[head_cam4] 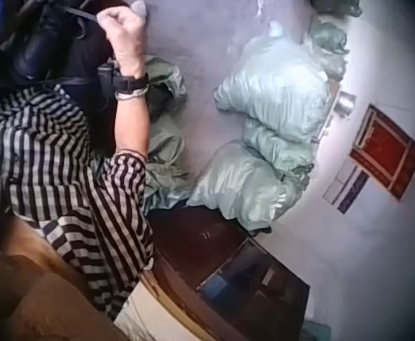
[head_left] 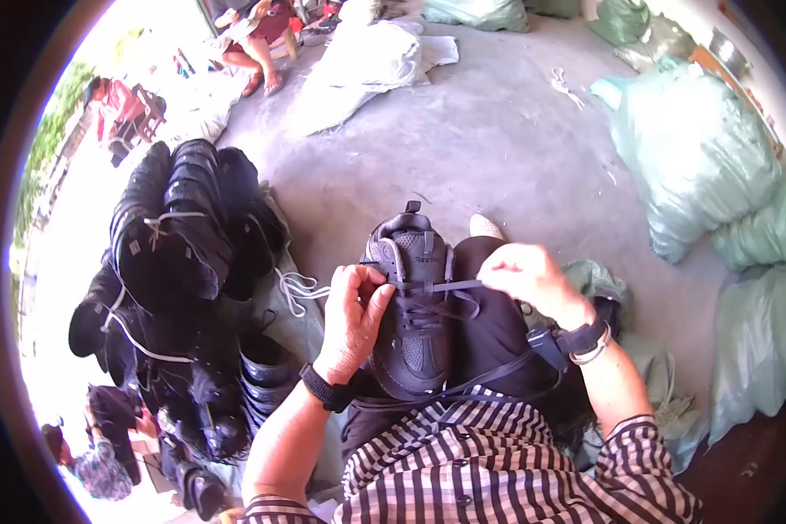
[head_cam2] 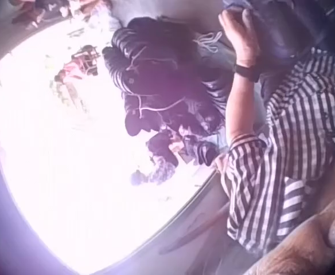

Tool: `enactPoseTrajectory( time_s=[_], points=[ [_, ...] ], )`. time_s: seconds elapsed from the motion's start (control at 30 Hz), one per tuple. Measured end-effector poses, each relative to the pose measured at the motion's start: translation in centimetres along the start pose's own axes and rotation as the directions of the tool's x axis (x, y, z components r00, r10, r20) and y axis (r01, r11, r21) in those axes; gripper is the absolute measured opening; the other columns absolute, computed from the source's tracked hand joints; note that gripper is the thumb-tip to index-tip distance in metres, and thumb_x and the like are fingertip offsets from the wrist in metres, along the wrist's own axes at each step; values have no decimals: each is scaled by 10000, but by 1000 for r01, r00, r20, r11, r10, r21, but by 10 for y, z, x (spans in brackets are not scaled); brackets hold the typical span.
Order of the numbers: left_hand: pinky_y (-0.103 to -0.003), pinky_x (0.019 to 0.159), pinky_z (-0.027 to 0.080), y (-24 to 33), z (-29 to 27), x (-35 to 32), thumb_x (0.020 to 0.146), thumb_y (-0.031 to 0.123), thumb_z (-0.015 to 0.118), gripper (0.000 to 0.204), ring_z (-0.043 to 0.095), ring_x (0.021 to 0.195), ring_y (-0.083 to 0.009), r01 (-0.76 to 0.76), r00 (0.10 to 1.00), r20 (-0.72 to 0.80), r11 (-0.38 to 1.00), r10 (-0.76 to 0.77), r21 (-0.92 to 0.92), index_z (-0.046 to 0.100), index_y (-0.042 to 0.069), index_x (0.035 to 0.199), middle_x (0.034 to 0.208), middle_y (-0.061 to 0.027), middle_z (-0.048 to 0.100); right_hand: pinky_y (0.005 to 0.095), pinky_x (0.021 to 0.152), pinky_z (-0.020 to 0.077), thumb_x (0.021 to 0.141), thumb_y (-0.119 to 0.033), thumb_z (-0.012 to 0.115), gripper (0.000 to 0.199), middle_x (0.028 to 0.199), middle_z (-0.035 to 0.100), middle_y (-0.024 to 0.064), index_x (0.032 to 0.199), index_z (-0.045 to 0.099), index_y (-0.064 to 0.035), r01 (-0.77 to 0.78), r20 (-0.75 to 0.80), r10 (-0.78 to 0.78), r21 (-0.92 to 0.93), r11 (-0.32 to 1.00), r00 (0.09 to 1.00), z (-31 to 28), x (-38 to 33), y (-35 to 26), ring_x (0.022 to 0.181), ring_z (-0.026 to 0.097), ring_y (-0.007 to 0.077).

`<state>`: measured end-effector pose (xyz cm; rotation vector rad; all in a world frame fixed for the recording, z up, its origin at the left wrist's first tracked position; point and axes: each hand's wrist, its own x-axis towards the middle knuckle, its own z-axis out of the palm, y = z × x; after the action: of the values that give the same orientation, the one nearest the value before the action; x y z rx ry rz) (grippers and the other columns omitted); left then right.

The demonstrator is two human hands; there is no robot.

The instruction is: The recorder is lacing a pair of black sneakers.

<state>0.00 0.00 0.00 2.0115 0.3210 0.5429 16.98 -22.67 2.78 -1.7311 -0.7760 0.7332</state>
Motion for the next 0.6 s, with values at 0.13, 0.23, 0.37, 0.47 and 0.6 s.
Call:
enactPoseTrajectory(
  time_s=[0.13,0.23,0.37,0.47,0.6],
  points=[
    [-271,672,432,21,7,0,825,76,688,241,479,727,-157,-7,997,-75,995,15,101,547,25,1013,903,-79,467,167,431,274,895,-143,607,125,660,468,-80,979,648,-60,27,-277,-17,32,999,961,-49,-17,46,531,387,2],
    [-279,666,441,20,5,-2,791,65,715,276,478,722,-164,37,995,-100,987,-21,157,540,11,998,868,-76,469,167,416,337,885,-90,621,132,733,602,-16,985,667,-18,-195,-316,250,195,961,915,-31,-20,36,557,507,25],
    [-294,654,457,16,2,-5,799,67,713,245,514,703,-188,142,987,-79,990,-141,-3,537,16,962,822,-84,506,221,512,462,879,-55,611,147,788,646,50,1004,658,7,21,-505,-182,-308,951,844,-5,-16,-3,616,587,80],
    [-249,646,428,12,-1,-7,832,43,678,170,463,675,-122,74,995,-68,993,-68,88,519,14,885,761,-54,504,268,599,494,811,-30,679,93,815,624,75,900,653,-29,251,-131,-338,-439,863,932,27,-23,-38,650,595,155],
    [-246,641,425,16,-1,-4,859,57,655,151,465,672,-116,-2,999,-40,991,8,137,513,11,884,762,-41,507,313,568,502,752,-29,692,214,784,546,70,938,590,-56,367,116,-409,-699,614,905,46,-21,-26,611,585,214]
  ],
)
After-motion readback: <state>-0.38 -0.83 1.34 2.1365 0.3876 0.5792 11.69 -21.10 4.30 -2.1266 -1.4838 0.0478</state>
